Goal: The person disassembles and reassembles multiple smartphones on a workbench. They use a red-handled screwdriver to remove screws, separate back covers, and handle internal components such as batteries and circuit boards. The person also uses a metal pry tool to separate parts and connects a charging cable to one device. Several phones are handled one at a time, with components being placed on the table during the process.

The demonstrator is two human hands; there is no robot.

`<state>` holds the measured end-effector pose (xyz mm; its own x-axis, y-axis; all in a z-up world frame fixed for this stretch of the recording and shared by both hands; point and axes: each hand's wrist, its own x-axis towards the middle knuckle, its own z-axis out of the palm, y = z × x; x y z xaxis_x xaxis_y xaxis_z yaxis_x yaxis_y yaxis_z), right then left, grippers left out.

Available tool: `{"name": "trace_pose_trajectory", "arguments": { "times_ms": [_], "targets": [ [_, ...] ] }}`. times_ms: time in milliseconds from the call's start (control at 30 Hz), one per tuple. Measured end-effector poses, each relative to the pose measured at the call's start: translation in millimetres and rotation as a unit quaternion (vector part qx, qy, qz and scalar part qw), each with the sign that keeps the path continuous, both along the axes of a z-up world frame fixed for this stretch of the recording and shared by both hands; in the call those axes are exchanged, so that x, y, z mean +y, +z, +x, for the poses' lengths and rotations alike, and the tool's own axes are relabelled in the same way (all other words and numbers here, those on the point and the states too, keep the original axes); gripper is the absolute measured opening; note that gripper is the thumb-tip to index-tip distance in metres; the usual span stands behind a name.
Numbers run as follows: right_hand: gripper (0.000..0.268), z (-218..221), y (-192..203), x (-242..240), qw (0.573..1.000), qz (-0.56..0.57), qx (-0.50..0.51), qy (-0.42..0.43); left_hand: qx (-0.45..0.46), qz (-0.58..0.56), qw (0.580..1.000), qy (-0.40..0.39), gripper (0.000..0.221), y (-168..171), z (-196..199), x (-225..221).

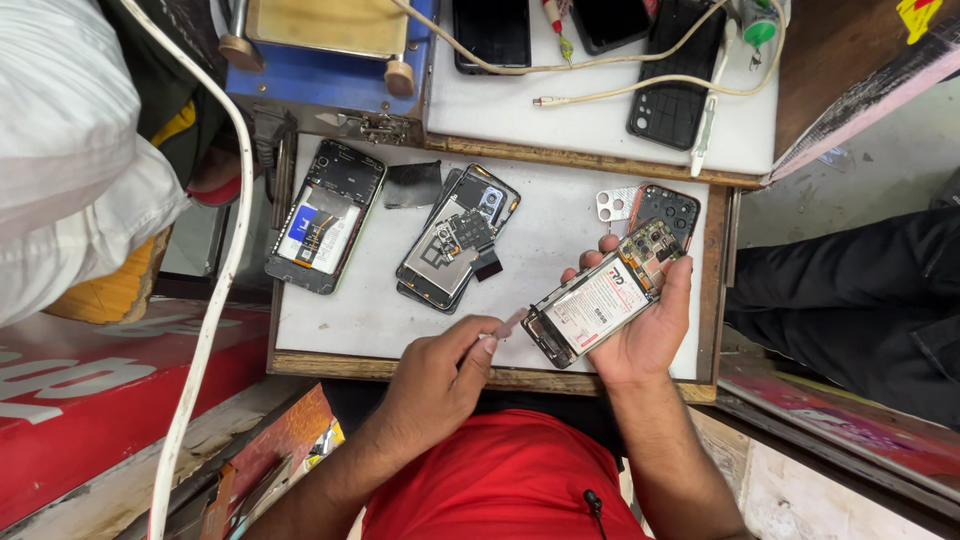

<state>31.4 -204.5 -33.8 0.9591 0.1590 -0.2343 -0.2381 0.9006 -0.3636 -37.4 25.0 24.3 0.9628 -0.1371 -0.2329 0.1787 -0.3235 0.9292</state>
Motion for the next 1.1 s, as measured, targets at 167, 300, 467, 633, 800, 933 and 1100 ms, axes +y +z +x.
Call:
{"name": "trace_pose_trajectory", "arguments": {
  "times_ms": [167,300,467,633,800,933,1100],
  "targets": [
    [0.063,1,5,3,1.0,-0.019,0.008,-0.001,0.012,0.034,0.999,0.02,0.023,2,13,7],
    [0.062,-6,9,6,0.997,-0.068,-0.033,0.007,-0.061,0.062,0.996,0.0,0.023,-7,31,-10],
    [0.066,-4,12,-2,0.994,-0.097,-0.042,-0.008,-0.16,0.101,0.971,0.15,0.01,-26,35,-1],
    [0.069,1,12,-21,0.994,-0.101,-0.014,-0.045,-0.134,0.328,0.904,0.24,0.027,3,20,54],
    [0.069,4,13,-16,0.995,-0.09,-0.013,-0.031,-0.225,0.184,0.954,0.078,0.026,13,12,10],
    [0.063,-5,17,-14,0.992,-0.115,-0.05,-0.007,-0.212,0.121,0.966,0.082,0.029,12,18,-8],
    [0.063,10,48,-9,0.992,-0.123,0.014,0.013,-0.147,0.107,0.979,0.09,0.03,22,30,4]
  ]
}}
